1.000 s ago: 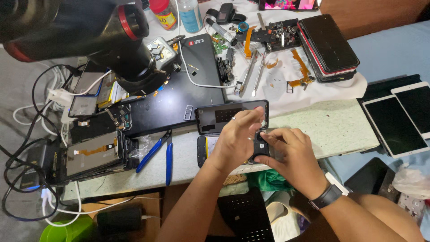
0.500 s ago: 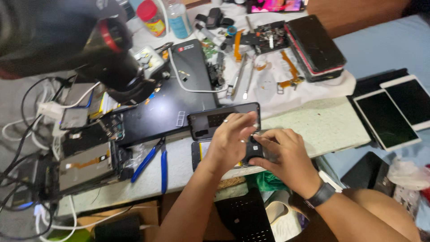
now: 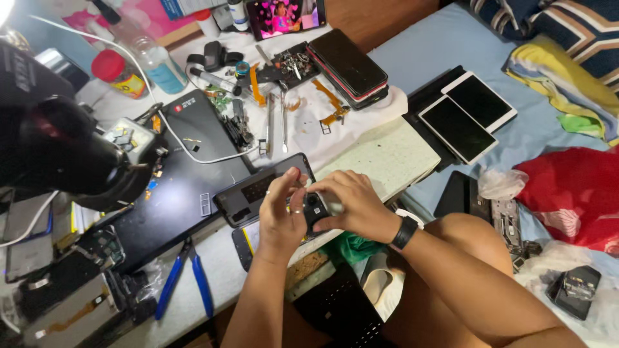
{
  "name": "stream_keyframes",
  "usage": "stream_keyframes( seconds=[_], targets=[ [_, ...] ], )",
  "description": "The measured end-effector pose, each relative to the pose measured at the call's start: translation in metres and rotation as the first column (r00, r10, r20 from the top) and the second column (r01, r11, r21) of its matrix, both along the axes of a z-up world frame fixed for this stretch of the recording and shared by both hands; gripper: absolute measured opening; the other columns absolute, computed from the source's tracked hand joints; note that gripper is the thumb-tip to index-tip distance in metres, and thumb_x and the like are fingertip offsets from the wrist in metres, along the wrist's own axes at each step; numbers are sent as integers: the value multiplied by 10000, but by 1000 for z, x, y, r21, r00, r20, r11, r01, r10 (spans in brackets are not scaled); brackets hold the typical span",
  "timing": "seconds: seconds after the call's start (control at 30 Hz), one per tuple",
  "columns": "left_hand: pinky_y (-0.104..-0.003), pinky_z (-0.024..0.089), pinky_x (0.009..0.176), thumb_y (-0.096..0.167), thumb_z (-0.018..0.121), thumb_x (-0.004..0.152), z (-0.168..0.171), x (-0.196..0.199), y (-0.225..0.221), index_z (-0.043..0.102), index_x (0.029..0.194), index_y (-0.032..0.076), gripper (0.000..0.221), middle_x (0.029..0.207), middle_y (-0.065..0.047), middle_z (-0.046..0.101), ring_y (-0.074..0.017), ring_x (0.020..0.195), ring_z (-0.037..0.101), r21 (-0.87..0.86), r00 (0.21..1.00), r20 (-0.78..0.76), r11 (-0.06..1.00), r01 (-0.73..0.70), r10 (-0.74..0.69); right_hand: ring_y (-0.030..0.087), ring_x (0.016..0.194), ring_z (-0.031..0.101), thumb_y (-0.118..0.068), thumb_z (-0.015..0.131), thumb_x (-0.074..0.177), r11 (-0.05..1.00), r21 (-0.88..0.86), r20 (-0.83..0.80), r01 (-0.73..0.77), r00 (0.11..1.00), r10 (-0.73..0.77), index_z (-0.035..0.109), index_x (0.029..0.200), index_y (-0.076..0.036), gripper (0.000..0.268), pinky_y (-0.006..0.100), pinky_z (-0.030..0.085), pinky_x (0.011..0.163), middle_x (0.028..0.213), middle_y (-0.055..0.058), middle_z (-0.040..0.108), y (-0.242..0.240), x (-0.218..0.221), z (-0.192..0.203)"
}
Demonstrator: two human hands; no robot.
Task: The person handles a disassembled smartphone, peeling off a protective film from the back cover and then using a screwdriver to remove screws from the internal frame. The person manipulates the phone's back cover and internal components on a cluttered workbench.
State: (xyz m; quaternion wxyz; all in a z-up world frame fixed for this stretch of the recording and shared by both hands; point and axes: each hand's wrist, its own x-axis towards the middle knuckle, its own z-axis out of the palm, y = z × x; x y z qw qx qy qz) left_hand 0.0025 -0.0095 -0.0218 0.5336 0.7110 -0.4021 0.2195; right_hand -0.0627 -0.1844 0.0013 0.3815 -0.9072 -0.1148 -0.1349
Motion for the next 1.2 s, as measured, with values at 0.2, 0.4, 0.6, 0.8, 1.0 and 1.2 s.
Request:
stream_keyframes(
  seconds=[0.2, 0.4, 0.6, 0.8, 1.0, 1.2],
  targets=[
    [-329, 617, 865, -113, 609, 983, -4, 2, 3, 462, 1463, 59, 530, 1188, -167, 687, -256, 1024, 736, -105, 993, -106, 993, -57, 45, 237, 1043, 595, -340, 804, 817, 993, -40, -38, 113, 993, -115, 746, 1132, -221, 341, 413, 402, 914, 1030, -7, 665, 12, 0, -1],
    [-330, 614, 874, -110, 613, 995, -3, 3, 5, 462, 1464, 47, 517, 1176, -156, 694, -241, 1011, 736, -141, 985, -168, 989, -52, 28, 244, 1040, 607, -288, 801, 790, 995, -2, -5, 96, 995, -96, 761, 1105, -191, 333, 418, 412, 923, 1022, 4, 683, 14, 3, -2],
    [-332, 612, 859, -121, 615, 982, 0, 4, 7, 468, 1458, 60, 531, 1151, -154, 692, -246, 991, 734, -124, 990, -140, 991, -48, 31, 214, 1034, 612, -323, 811, 784, 992, 1, -85, 123, 989, -123, 762, 1112, -232, 344, 385, 431, 932, 1000, -13, 679, 14, 6, -1],
    [-342, 606, 867, -130, 607, 973, 3, 4, 7, 459, 1464, 69, 550, 1155, -158, 688, -269, 1010, 730, -111, 990, -141, 993, -43, 27, 227, 1057, 588, -284, 808, 778, 991, -25, -124, 128, 984, -130, 767, 1110, -225, 340, 414, 376, 946, 1006, -18, 680, 16, 5, 3],
    [-366, 594, 842, -141, 609, 960, 10, 3, 9, 457, 1457, 67, 559, 1118, -164, 676, -312, 996, 703, -95, 996, -90, 995, 8, -17, 221, 1044, 586, -293, 804, 785, 994, -22, -98, 109, 989, -110, 771, 1100, -229, 323, 409, 378, 938, 986, -19, 669, 14, 6, 0],
    [-393, 589, 843, -166, 619, 903, 23, -1, 11, 453, 1418, 70, 590, 1115, -170, 659, -341, 991, 671, -76, 996, -24, 994, 79, -81, 214, 1029, 586, -290, 815, 764, 993, -17, -91, 117, 989, -118, 769, 1053, -205, 305, 404, 372, 906, 972, -24, 667, 12, 9, -6]
  ],
)
